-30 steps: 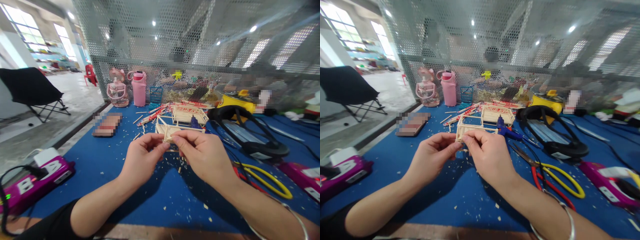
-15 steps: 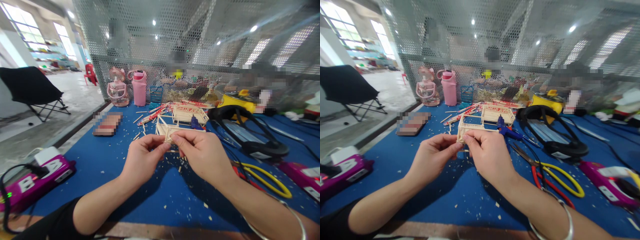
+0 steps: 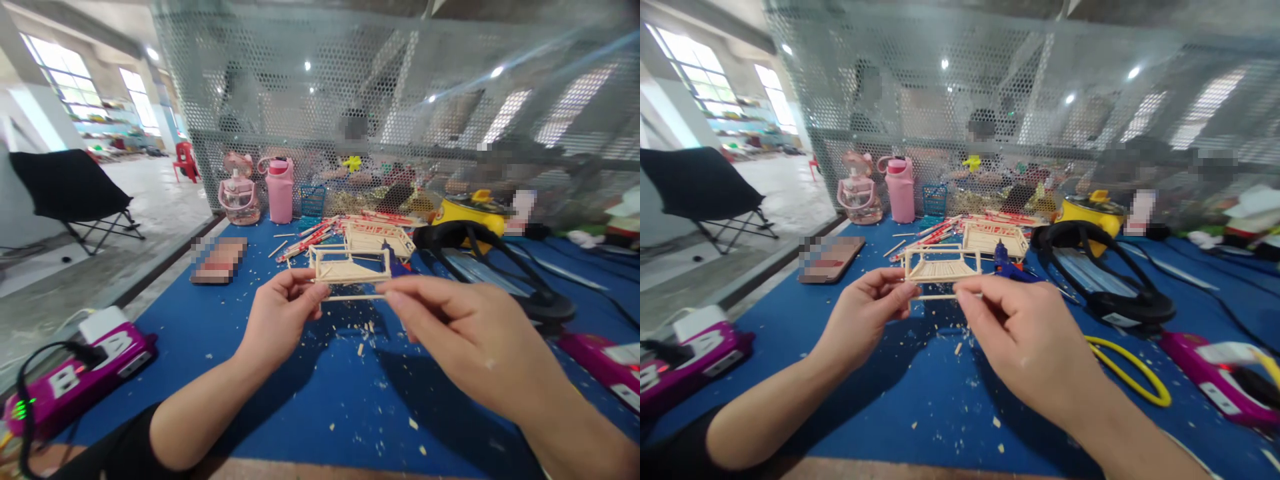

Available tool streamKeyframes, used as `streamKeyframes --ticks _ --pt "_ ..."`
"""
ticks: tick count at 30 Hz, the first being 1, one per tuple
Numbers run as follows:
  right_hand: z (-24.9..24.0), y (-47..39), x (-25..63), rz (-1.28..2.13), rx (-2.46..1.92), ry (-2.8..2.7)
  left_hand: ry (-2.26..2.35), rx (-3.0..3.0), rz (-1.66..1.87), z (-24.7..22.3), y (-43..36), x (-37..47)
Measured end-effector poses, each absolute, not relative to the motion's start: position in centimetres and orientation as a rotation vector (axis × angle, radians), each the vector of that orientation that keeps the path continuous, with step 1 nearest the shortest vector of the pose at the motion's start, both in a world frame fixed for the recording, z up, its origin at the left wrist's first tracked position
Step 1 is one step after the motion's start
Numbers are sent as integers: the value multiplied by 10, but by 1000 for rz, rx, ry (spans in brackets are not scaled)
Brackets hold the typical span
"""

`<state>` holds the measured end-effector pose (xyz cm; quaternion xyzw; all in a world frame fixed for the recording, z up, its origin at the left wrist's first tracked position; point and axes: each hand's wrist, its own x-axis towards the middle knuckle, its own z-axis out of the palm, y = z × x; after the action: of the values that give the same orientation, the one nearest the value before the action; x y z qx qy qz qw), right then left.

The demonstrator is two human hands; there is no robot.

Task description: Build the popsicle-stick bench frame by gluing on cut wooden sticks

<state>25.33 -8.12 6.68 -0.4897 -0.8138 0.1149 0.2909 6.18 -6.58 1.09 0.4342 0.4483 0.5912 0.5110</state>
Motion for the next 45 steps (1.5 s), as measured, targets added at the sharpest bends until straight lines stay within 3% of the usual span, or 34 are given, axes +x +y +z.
streamKeyframes --ticks 6,15,22,26,29,36,40,45 --pt "22 -63 267 388 -1293 -2751 1068 1053 1465 6 -62 61" --pt "8 -59 267 418 -1235 -2681 1140 1237 1382 -7 -64 62" --pt "9 -61 268 1323 -994 -2107 1279 1399 1082 -25 -92 53" --pt "4 -57 267 1580 -980 -1857 1198 1324 1051 -27 -102 55" --pt "3 -54 267 1524 -1008 -1884 1253 1305 1090 -24 -108 56" --pt "4 -44 274 1006 -1022 -1768 1590 1361 1132 -7 -91 40" --pt "0 -36 279 875 -1061 -1606 1655 1277 888 -1 -64 39" --pt "-3 -31 281 914 -1126 -1505 1590 1208 984 -2 -43 57"
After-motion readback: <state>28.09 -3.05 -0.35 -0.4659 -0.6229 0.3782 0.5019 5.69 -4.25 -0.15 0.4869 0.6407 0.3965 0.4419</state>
